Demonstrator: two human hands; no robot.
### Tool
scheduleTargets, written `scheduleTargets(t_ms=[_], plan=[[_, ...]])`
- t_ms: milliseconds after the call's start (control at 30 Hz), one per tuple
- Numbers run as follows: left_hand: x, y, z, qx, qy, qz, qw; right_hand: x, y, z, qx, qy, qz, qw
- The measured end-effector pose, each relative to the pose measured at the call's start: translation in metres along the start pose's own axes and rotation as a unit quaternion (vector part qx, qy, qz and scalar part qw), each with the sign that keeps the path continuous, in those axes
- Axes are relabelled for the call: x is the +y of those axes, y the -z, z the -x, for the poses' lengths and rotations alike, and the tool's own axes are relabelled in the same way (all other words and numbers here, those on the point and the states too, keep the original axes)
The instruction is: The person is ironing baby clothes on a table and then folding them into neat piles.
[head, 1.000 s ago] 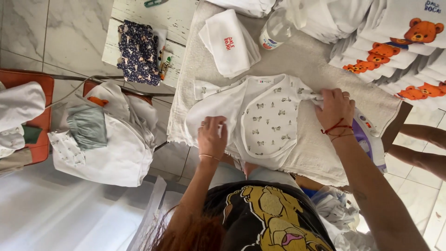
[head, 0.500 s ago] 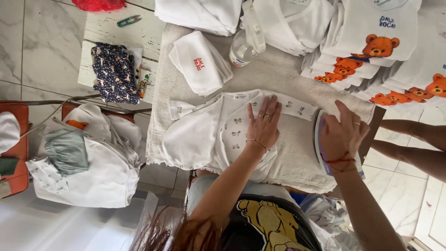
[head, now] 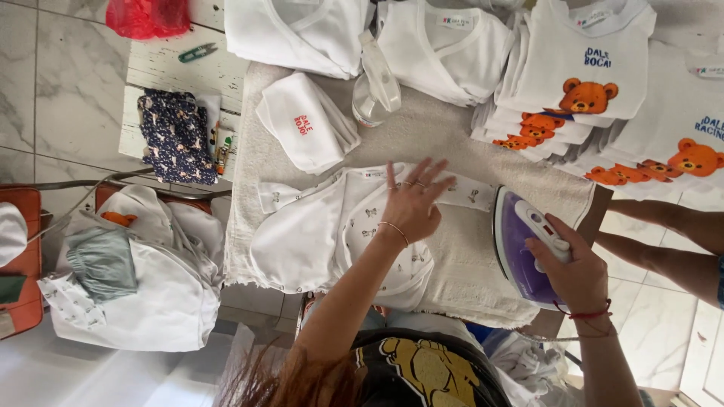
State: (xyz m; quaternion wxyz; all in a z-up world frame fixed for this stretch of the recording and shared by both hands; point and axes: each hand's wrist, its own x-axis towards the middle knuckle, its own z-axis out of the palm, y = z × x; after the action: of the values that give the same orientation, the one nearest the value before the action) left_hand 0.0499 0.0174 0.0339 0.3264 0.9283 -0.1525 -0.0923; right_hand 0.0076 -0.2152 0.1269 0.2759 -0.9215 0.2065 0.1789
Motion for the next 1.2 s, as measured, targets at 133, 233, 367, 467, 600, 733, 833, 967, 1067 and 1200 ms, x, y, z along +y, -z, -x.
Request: scheduleTargets(t_ms=[133,233,367,467,600,733,833,967,1067,1200], plan=[[-0.041,-0.019,-0.013,0.119,0.154,-0.061,0.979,-0.013,-0.022,-0.022,-0.08,0.124,0.152,0.977],[-0.082,-0.044,-0.021,0.157,0.169,-0.143,0.962,-0.039,-0.052,-0.048,-0.016,0.226,0.145,0.963],[-0.089,-0.042,-0.017,0.086,0.216,-0.111,0.966,-0.09,-0.06,-0.059,-0.147,0.083,0.188,0.968],[-0.084,-0.048,-0.014,0.095,0.216,-0.106,0.966,-0.084,-0.064,-0.047,-0.15,0.05,0.181,0.971],[-0.086,-0.047,-0.011,0.147,0.2,-0.11,0.962,-0.067,-0.068,-0.021,-0.137,0.024,0.186,0.973],[-0.081,-0.045,0.001,0.19,0.159,-0.117,0.962,-0.072,-0.075,-0.046,-0.122,0.028,0.188,0.974],[-0.071,-0.002,0.046,0.275,0.082,-0.114,0.951,-0.074,-0.069,-0.049,-0.088,0.04,0.128,0.987],[-0.112,0.04,0.122,0.324,0.219,-0.203,0.898,-0.028,-0.05,-0.044,-0.049,-0.049,0.109,0.992],[-0.139,0.042,0.183,0.285,0.339,-0.242,0.863,0.035,-0.034,-0.043,0.013,-0.081,0.121,0.989],[-0.139,0.073,0.199,0.114,0.399,-0.162,0.895,0.033,-0.022,-0.051,0.051,-0.043,0.145,0.987]])
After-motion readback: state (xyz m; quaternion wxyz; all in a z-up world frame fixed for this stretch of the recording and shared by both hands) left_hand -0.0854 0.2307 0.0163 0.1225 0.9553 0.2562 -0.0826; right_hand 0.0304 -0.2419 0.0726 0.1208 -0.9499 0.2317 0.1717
